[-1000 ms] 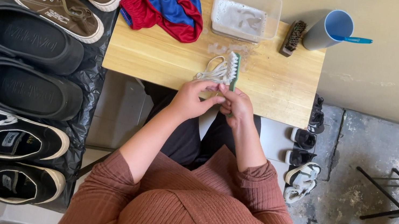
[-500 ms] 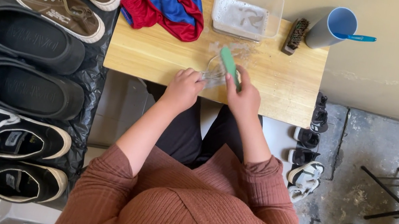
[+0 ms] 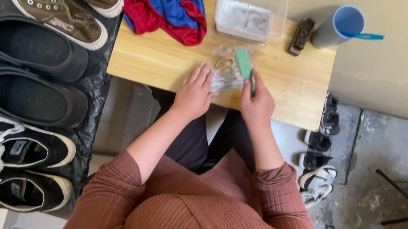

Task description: The person wipes a brown canvas sneaker with a blue and red cloth, then scrubs the white shoelaces with a green brush and soapy water. The cleaned shoe and laces are placed on a nearby shoe rack.

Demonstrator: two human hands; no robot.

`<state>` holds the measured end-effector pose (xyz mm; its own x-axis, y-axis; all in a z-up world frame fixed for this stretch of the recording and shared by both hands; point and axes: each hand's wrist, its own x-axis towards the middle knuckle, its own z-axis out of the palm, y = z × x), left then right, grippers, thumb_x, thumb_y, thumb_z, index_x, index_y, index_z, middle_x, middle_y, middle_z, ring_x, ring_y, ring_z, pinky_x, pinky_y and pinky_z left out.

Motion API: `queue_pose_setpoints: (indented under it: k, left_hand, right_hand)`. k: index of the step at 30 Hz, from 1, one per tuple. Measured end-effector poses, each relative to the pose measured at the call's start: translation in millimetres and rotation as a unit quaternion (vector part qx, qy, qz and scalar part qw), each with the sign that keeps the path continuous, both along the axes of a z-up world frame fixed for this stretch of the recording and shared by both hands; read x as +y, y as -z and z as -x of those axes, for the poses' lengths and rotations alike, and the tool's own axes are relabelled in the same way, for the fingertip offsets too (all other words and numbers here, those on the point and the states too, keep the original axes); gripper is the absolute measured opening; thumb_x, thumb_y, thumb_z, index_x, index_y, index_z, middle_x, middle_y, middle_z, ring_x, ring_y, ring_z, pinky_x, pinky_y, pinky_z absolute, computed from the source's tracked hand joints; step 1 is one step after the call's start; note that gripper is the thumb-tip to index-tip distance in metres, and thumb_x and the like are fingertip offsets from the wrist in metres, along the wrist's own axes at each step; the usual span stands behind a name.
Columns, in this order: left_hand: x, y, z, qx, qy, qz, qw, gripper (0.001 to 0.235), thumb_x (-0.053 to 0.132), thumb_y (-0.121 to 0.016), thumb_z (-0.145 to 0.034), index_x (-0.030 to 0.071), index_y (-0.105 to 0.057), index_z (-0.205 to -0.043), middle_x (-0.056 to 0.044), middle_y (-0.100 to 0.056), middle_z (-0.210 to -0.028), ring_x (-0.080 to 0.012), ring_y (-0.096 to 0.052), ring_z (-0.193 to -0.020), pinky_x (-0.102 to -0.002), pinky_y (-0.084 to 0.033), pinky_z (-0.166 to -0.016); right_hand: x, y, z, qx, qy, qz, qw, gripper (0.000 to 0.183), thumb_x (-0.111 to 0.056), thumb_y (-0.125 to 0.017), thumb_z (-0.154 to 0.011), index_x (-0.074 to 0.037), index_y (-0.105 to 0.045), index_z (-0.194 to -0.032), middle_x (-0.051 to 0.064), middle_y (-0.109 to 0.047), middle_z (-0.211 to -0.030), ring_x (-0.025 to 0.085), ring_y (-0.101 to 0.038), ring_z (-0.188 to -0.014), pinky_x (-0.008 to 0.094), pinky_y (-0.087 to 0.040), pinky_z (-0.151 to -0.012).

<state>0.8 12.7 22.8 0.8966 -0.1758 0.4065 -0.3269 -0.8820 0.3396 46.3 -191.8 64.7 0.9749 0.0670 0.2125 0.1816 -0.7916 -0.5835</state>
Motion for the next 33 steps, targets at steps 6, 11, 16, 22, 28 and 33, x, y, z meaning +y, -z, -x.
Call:
queue_pose_setpoints:
  k: [6,11,16,22,28,33]
  left_hand:
    - [7.2,52.0,-13.9,-0.028,0.049,0.025,0.998,0.036,0.012,-0.067,-0.098,-0.003,-0.068,-0.131,-0.021,-0.063,-0.141,-0.0347,-0.056,-0.135,-0.046,-0.043,-0.116]
    - [10.1,58.4,-16.4,-0.043,0.063,0.057,0.995,0.031,0.008,-0.07,-0.098,-0.003,-0.071,-0.126,-0.019,-0.065,-0.138,-0.033,-0.061,-0.129,-0.043,-0.048,-0.114]
    - [15.1,50.5,-14.9,-0.033,0.066,0.06,0.995,0.043,0.011,-0.066,-0.102,-0.003,-0.058,-0.142,-0.021,-0.065,-0.139,-0.0326,-0.062,-0.13,-0.043,-0.052,-0.111]
    - [17.9,29.3,-14.8,-0.074,0.098,0.07,0.99,0.032,0.009,-0.07,-0.099,-0.006,-0.069,-0.127,-0.022,-0.067,-0.133,-0.0349,-0.065,-0.124,-0.044,-0.052,-0.112]
    - [21.9,39.7,-23.5,-0.117,0.127,0.129,0.977,0.016,0.001,-0.074,-0.094,0.0,-0.078,-0.109,-0.019,-0.071,-0.124,-0.0371,-0.068,-0.114,-0.046,-0.057,-0.104]
    - [22.9,18.9,-18.5,-0.119,0.136,0.146,0.973,0.016,0.0,-0.07,-0.096,-0.001,-0.075,-0.111,-0.018,-0.071,-0.121,-0.0365,-0.067,-0.112,-0.047,-0.056,-0.102]
  right_hand:
    - [0.6,-23.8,-114.8,-0.01,-0.001,0.071,0.997,0.023,-0.025,-0.058,-0.099,-0.013,-0.066,-0.117,0.018,-0.064,-0.086,0.042,-0.067,-0.076,0.054,-0.052,-0.064]
    - [35.5,-59.5,-182.6,0.227,-0.003,0.26,0.938,0.021,-0.001,-0.049,-0.09,-0.009,-0.065,-0.102,0.01,-0.068,-0.093,0.031,-0.065,-0.078,0.042,-0.052,-0.056]
    - [55.1,-59.1,-203.0,0.255,-0.009,0.3,0.919,0.023,-0.018,-0.053,-0.095,-0.006,-0.067,-0.108,0.012,-0.071,-0.106,0.036,-0.07,-0.094,0.045,-0.058,-0.073]
    - [46.6,-71.7,-199.4,0.27,-0.02,0.215,0.938,0.003,-0.007,-0.051,-0.083,-0.007,-0.051,-0.08,0.01,-0.059,-0.082,0.03,-0.054,-0.067,0.044,-0.044,-0.056]
    - [18.2,-82.2,-181.4,0.222,0.0,0.165,0.961,0.024,-0.008,-0.051,-0.091,-0.005,-0.074,-0.099,0.014,-0.073,-0.097,0.033,-0.066,-0.083,0.047,-0.054,-0.066]
    - [-17.2,-33.8,-174.4,0.063,-0.031,0.101,0.992,0.018,-0.016,-0.054,-0.101,-0.006,-0.067,-0.095,0.016,-0.069,-0.08,0.037,-0.062,-0.067,0.048,-0.043,-0.049]
